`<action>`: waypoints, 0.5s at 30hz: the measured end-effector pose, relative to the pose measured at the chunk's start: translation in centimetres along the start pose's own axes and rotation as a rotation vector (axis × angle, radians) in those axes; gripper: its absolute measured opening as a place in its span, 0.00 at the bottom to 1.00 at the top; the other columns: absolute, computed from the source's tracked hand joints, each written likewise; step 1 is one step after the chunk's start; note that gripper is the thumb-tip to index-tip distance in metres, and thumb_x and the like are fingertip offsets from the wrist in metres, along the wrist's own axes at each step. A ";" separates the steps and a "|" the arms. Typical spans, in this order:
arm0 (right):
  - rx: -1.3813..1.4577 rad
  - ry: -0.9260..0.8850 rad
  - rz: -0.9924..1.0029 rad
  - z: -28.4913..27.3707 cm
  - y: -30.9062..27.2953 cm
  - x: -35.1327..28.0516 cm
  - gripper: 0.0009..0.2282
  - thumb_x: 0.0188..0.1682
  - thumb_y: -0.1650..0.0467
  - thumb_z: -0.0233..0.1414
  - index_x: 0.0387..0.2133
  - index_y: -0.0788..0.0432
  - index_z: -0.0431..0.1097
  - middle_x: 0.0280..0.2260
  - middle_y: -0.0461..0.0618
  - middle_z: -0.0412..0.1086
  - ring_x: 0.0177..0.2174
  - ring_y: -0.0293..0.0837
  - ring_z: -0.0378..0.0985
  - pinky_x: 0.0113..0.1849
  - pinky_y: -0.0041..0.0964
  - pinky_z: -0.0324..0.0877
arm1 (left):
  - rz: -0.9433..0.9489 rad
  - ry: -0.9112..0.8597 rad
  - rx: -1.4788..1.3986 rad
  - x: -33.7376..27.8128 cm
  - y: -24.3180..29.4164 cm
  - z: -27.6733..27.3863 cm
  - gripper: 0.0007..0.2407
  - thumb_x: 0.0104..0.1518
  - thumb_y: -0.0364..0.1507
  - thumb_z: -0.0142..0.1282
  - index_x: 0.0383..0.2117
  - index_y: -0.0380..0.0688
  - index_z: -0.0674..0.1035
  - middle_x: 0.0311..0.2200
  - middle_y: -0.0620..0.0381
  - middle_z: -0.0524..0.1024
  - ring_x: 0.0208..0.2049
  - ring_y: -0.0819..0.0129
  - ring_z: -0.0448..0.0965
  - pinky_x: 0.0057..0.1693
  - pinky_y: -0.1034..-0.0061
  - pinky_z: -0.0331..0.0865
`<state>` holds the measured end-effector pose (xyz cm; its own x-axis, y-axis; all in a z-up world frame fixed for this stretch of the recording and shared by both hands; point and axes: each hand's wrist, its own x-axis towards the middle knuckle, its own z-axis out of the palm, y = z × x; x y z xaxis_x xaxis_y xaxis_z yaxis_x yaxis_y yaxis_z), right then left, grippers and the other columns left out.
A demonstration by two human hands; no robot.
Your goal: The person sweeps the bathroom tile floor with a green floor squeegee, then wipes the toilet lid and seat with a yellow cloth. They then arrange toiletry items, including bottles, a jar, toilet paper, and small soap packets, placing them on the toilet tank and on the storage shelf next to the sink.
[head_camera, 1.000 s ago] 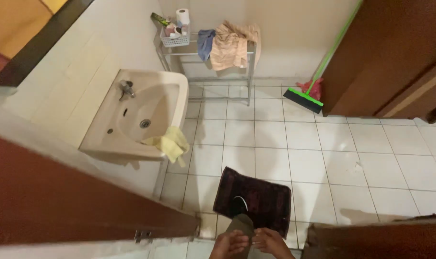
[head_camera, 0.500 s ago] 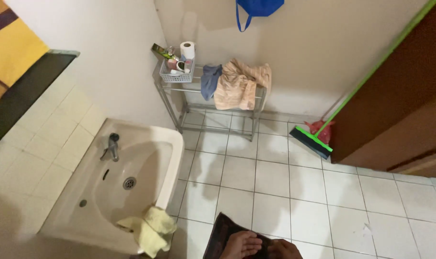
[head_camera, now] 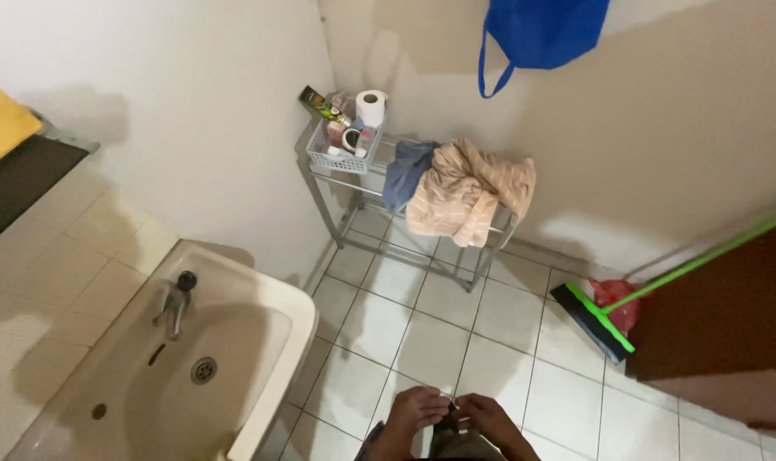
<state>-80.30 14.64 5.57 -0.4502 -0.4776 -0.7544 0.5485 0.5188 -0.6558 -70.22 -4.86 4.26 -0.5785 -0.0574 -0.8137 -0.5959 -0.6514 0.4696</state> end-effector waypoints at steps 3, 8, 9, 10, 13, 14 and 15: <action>-0.055 -0.040 -0.071 -5.1 -3.5 6.0 0.18 0.53 0.64 0.47 0.51 0.60 0.72 0.42 0.55 0.81 0.40 0.47 0.85 0.41 0.39 0.78 | 0.160 -0.061 -0.107 -0.2 4.7 2.4 0.16 0.63 0.35 0.47 0.47 0.35 0.78 0.39 0.45 0.85 0.39 0.59 0.86 0.46 0.70 0.78; -0.112 0.028 -0.143 -8.9 -15.6 7.1 0.20 0.54 0.60 0.45 0.53 0.60 0.71 0.44 0.54 0.80 0.43 0.47 0.83 0.46 0.40 0.75 | 0.266 -0.043 -0.095 -1.2 13.7 5.6 0.16 0.63 0.34 0.46 0.47 0.33 0.78 0.41 0.44 0.84 0.42 0.58 0.86 0.50 0.70 0.78; -0.090 0.050 -0.172 -9.6 -16.4 8.3 0.21 0.54 0.59 0.43 0.53 0.60 0.71 0.44 0.54 0.81 0.43 0.46 0.84 0.46 0.41 0.75 | 0.267 -0.023 -0.068 -0.9 14.8 5.5 0.16 0.63 0.33 0.45 0.47 0.33 0.78 0.41 0.44 0.84 0.42 0.59 0.86 0.51 0.70 0.78; -0.094 0.039 -0.166 -9.7 -17.5 9.6 0.21 0.54 0.59 0.43 0.53 0.60 0.71 0.44 0.54 0.81 0.43 0.46 0.84 0.46 0.41 0.75 | 0.265 -0.013 -0.075 0.7 15.7 4.8 0.16 0.63 0.33 0.45 0.47 0.33 0.78 0.41 0.44 0.84 0.42 0.59 0.86 0.51 0.70 0.78; -0.098 0.067 -0.130 -9.9 -19.7 13.3 0.22 0.55 0.58 0.43 0.53 0.61 0.70 0.45 0.56 0.81 0.44 0.46 0.85 0.47 0.40 0.76 | 0.267 0.018 -0.158 5.1 19.0 2.7 0.17 0.64 0.35 0.43 0.47 0.34 0.77 0.42 0.43 0.84 0.45 0.56 0.86 0.54 0.68 0.78; -0.102 0.066 -0.063 -9.7 -20.1 14.9 0.21 0.55 0.58 0.44 0.54 0.60 0.70 0.45 0.55 0.81 0.44 0.46 0.84 0.47 0.40 0.76 | 0.213 0.052 -0.209 6.4 20.7 1.7 0.18 0.64 0.37 0.43 0.48 0.34 0.77 0.43 0.43 0.84 0.46 0.56 0.85 0.55 0.67 0.77; -0.102 0.067 0.008 -9.2 -20.3 16.2 0.21 0.55 0.58 0.45 0.54 0.59 0.70 0.45 0.53 0.81 0.44 0.45 0.84 0.47 0.40 0.76 | 0.153 0.088 -0.258 7.3 22.2 0.6 0.19 0.65 0.38 0.42 0.49 0.34 0.76 0.44 0.43 0.83 0.47 0.56 0.84 0.55 0.67 0.77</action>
<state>-105.22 2.90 6.41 -0.4937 -0.4268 -0.7577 0.4796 0.5932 -0.6466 -87.98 -19.28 8.89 -0.5936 -0.2275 -0.7719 -0.3381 -0.7999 0.4958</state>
